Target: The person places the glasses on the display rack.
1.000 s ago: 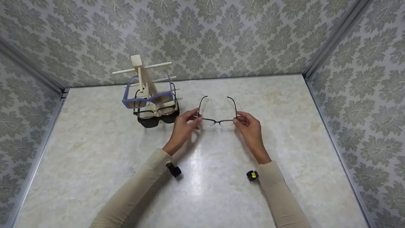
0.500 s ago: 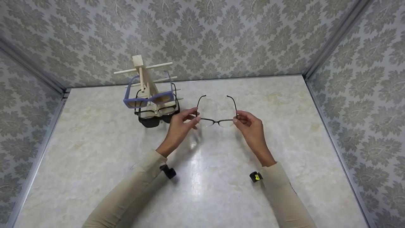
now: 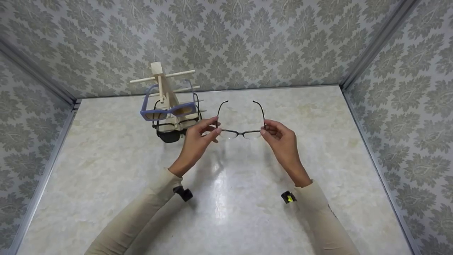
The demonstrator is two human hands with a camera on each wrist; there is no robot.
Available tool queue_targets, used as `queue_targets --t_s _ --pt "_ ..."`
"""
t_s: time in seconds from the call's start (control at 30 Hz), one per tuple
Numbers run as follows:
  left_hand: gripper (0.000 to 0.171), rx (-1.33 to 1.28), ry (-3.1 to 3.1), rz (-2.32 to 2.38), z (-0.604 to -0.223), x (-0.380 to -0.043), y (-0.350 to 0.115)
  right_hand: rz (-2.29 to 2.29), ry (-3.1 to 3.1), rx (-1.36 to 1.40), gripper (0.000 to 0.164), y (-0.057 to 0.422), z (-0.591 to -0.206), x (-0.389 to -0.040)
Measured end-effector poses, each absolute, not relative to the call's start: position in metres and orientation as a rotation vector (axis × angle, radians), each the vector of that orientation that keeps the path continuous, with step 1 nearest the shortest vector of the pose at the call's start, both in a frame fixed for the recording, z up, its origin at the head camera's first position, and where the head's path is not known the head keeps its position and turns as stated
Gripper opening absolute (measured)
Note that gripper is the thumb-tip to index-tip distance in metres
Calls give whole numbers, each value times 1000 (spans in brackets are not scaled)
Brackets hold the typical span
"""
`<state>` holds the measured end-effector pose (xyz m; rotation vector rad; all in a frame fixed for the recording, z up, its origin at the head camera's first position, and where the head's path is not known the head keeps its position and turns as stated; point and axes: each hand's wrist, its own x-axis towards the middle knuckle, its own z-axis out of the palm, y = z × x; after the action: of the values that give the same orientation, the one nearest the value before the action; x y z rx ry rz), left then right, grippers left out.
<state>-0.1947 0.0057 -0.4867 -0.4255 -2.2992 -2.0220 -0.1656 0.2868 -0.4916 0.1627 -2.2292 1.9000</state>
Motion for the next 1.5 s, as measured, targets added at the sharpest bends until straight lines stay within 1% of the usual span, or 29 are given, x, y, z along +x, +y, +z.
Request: queue_targets --t_s 1.1,1.33,1.5 --pt "45 -519 -2238 -1952 -443 -184 -14 1863 -2160 274 33 269 -440 -158" --pt "45 -518 -2210 -1953 -437 -184 -18 1882 -2131 267 34 266 -435 -159" --pt "45 -548 -2188 -1946 -430 -181 -21 1916 -2073 320 34 263 -429 -158"
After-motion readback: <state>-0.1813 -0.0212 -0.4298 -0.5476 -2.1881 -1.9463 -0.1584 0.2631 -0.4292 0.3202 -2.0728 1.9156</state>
